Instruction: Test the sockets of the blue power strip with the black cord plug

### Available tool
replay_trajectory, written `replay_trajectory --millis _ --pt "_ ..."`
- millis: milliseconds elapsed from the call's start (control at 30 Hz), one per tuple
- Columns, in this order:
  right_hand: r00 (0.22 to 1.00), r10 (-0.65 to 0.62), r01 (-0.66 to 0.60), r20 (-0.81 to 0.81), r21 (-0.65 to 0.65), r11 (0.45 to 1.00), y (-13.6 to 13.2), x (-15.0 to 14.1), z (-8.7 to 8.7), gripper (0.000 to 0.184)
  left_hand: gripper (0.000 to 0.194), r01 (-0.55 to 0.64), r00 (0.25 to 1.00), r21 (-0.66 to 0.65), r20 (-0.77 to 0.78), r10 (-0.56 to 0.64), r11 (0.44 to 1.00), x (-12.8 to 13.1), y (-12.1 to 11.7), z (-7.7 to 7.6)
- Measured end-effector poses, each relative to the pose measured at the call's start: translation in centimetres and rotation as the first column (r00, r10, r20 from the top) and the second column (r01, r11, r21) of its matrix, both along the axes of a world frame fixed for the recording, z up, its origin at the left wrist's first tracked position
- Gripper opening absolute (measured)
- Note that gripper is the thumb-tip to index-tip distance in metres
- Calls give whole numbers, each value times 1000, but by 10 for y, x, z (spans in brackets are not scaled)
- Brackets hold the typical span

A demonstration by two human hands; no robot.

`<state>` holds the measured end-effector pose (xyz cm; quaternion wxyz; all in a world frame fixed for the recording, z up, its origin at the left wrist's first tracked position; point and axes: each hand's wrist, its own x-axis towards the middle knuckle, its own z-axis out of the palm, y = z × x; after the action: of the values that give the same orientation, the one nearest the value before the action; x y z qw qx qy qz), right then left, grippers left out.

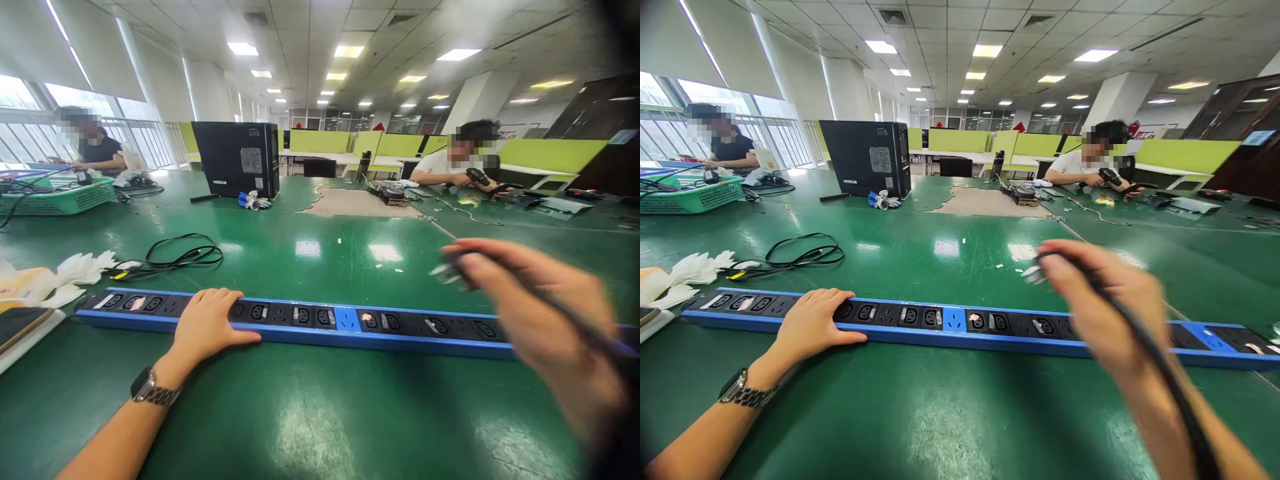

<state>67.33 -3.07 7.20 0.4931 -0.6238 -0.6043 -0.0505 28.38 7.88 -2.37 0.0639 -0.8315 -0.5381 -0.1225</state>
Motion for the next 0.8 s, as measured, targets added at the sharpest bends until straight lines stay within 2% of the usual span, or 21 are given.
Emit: replay_trajectory --millis 33,67,133,167,233,300,400,500,567,633,733,800 --pt "998 55 -56 -16 -69 996 5 -25 0 27 83 -2 1000 -1 0 2 1000 0 0 0" --pt "985 169 -171 -22 -98 980 13 -51 -4 24 83 -1 1000 -2 2 1 1000 0 0 0" --pt "934 358 -351 11 -173 920 31 -102 -22 23 82 9 1000 -1 9 -9 1000 0 -1 1" --pt "911 410 -393 43 -207 896 40 -123 -32 21 82 12 1000 4 14 -12 1000 0 -1 1" --pt "892 440 -394 101 -304 868 58 -156 -51 18 81 17 999 17 29 -17 1000 0 -2 1" --pt "899 404 -317 168 -386 866 68 -176 -63 16 80 21 999 26 44 -22 999 1 -3 0" --pt "885 324 -162 334 -431 888 70 -194 -68 16 79 25 998 26 51 -27 999 1 -3 -1" --pt "831 278 -87 482 -381 921 64 -203 -68 15 77 19 999 27 48 -20 999 1 -3 -1" --pt "835 290 -109 466 -378 919 60 -201 -71 14 78 22 998 31 51 -24 999 1 -3 -1" --pt "864 340 -198 372 -370 908 59 -194 -78 14 80 31 998 32 58 -33 999 2 -3 -1" --pt "893 385 -335 233 -229 914 58 -184 -89 16 81 37 998 29 59 -39 999 5 -5 -2" --pt "904 370 -347 214 -138 928 57 -183 -88 20 82 45 997 23 55 -46 999 6 -6 -3"
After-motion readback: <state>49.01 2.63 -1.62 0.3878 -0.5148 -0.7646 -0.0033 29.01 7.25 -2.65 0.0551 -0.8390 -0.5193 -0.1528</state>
